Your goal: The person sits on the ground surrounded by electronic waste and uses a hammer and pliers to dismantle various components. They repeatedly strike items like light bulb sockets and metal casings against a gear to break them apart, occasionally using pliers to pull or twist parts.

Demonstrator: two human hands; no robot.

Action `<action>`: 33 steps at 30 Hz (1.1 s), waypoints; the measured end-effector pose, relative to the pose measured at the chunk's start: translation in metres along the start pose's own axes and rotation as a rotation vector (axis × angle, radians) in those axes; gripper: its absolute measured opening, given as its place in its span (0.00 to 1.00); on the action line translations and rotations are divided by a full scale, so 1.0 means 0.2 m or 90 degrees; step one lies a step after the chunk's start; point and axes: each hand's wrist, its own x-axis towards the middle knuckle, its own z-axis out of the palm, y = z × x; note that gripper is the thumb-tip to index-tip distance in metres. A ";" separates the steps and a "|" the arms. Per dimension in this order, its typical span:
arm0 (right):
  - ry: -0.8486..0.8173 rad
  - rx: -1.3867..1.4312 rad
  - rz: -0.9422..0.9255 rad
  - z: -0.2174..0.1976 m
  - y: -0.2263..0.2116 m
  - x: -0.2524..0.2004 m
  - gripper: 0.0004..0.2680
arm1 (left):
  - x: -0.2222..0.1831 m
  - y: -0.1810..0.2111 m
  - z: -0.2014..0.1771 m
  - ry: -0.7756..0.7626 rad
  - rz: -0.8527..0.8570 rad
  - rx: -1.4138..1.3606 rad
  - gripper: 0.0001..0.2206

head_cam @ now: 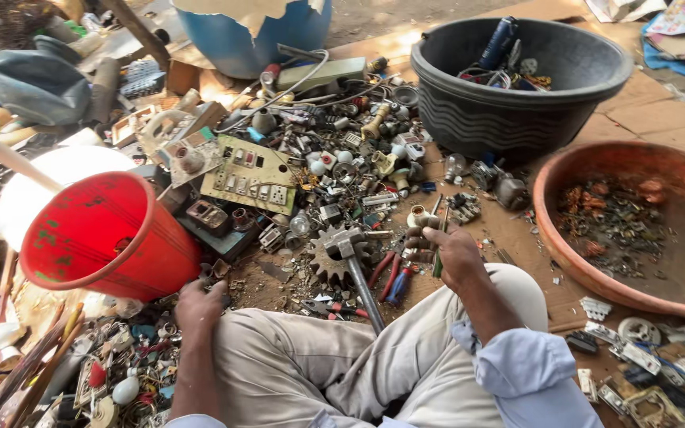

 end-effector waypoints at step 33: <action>0.032 -0.944 -0.063 0.13 0.31 0.30 0.18 | -0.43 0.57 0.50 -0.271 0.113 -0.113 0.18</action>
